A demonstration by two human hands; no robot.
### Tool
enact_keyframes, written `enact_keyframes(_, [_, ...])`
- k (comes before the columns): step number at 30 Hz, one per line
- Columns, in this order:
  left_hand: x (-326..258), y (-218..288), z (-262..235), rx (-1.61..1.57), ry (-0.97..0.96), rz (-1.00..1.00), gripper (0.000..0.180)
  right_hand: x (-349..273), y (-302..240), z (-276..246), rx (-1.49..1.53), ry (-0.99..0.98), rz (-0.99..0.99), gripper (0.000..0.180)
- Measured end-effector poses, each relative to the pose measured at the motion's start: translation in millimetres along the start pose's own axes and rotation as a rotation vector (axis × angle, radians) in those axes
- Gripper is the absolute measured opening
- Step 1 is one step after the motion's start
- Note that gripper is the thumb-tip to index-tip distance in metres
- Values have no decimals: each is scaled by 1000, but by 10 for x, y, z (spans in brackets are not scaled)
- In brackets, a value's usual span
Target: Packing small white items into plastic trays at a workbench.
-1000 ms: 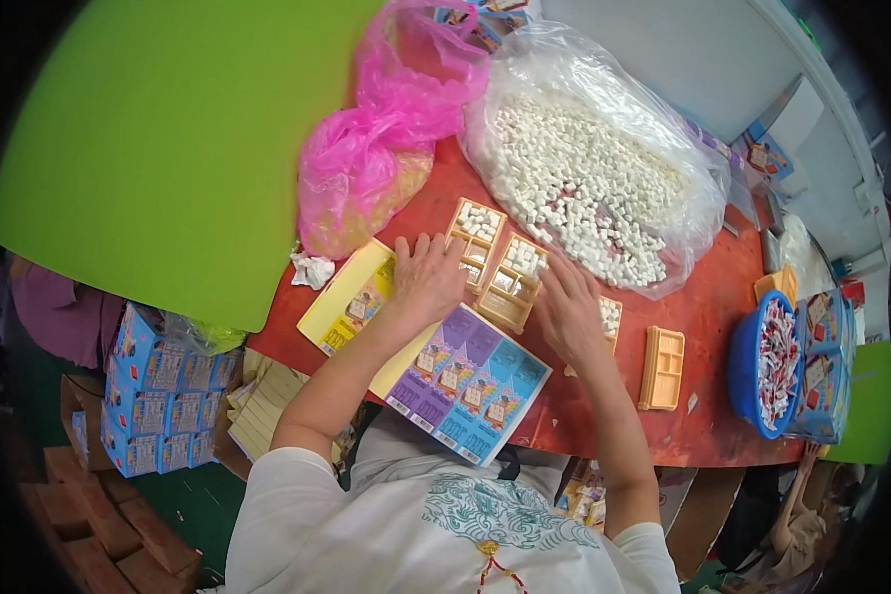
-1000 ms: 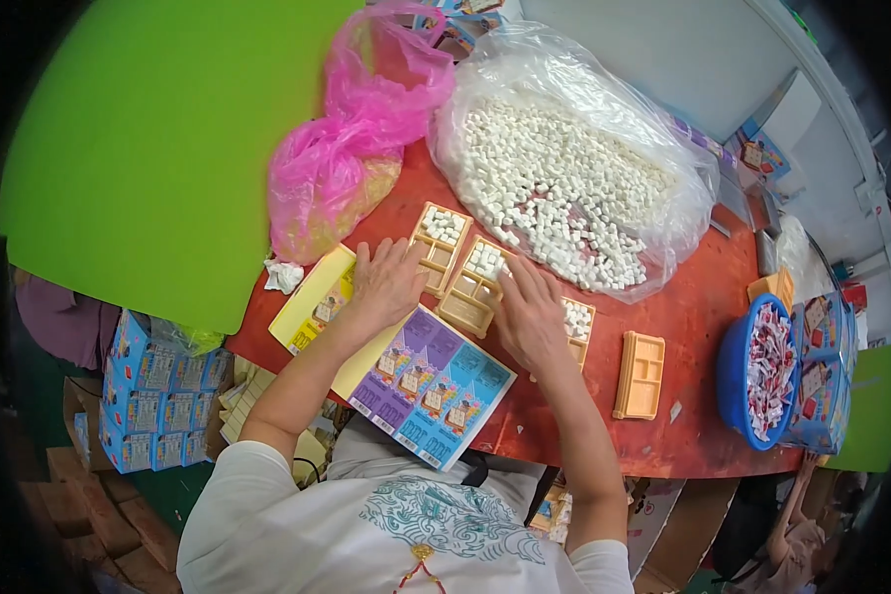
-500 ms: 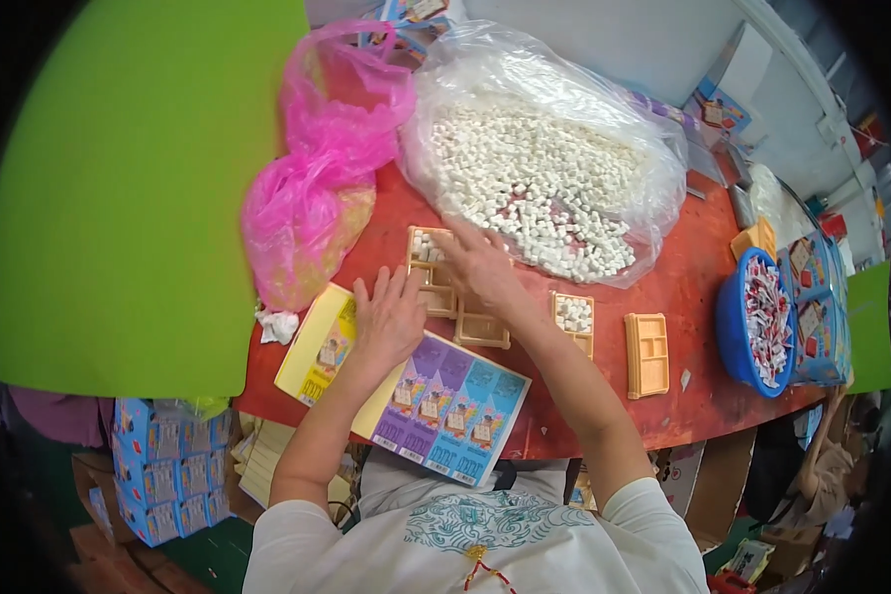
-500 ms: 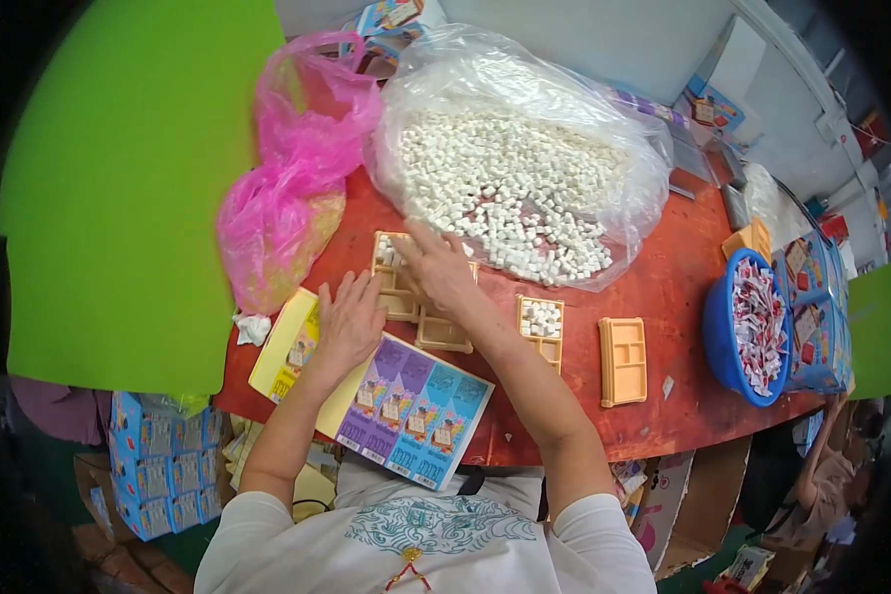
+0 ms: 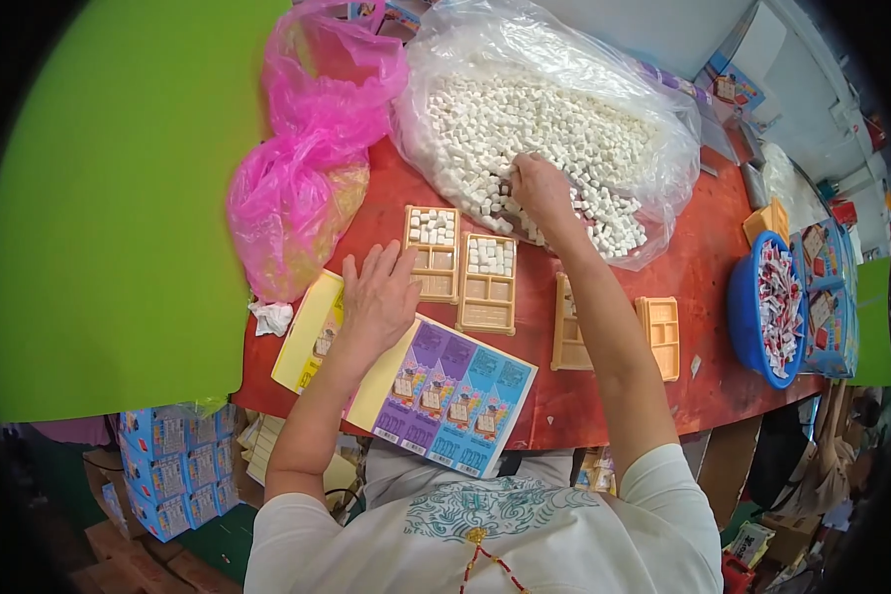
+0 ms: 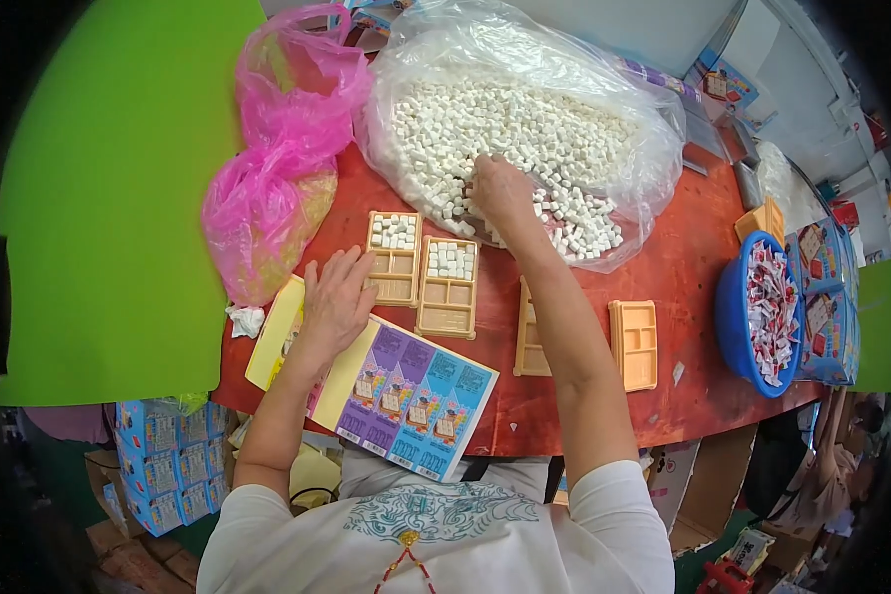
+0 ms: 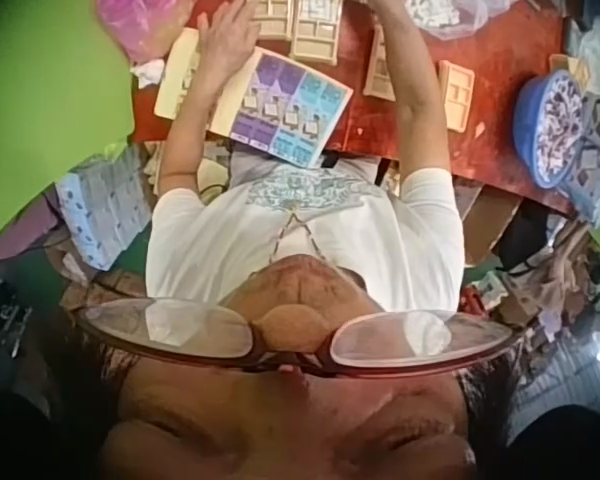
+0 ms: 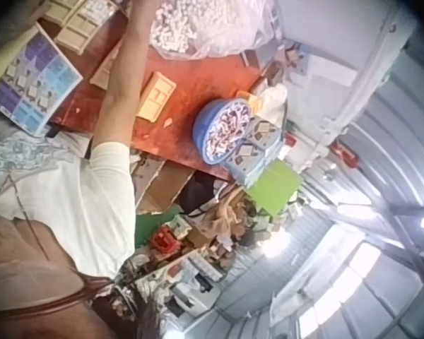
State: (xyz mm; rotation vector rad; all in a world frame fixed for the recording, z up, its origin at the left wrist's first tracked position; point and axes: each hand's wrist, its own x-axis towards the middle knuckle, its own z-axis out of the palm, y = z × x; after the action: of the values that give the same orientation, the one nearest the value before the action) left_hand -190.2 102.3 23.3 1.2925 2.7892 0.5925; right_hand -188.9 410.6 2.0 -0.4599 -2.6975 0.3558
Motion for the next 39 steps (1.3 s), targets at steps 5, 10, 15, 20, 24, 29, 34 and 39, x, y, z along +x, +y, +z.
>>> enact_keyframes(5, [-5, -72, 80, 13, -10, -17, 50, -195, -452, -149, 190, 52, -123, 11])
enact_keyframes(10, [68, -61, 70, 38, -14, -38, 52, -478, -949, 92, 373, -55, -299, 11])
enact_keyframes(15, [158, -81, 198, 16, 13, -22, 54, -584, -1041, 18, 182, -171, -270, 19])
enact_keyframes(20, [185, -164, 230, 100, -28, 29, 52, -883, -903, -214, 310, 48, -243, 19])
enact_keyframes(24, [188, 49, 145, 92, 64, 66, 44, -1444, -429, -776, 205, 279, -138, 16])
enact_keyframes(29, [40, 645, 20, -145, 89, 250, 42, -2376, 361, -1395, -305, 275, 310, 11])
enact_keyframes(34, [-169, 1686, 228, -519, -105, 540, 38, -2780, 717, -1376, -477, 131, 327, 10])
enact_keyframes(39, [-366, 2211, 642, -721, -250, 557, 41, -2866, 745, -1441, -423, 114, 311, 10])
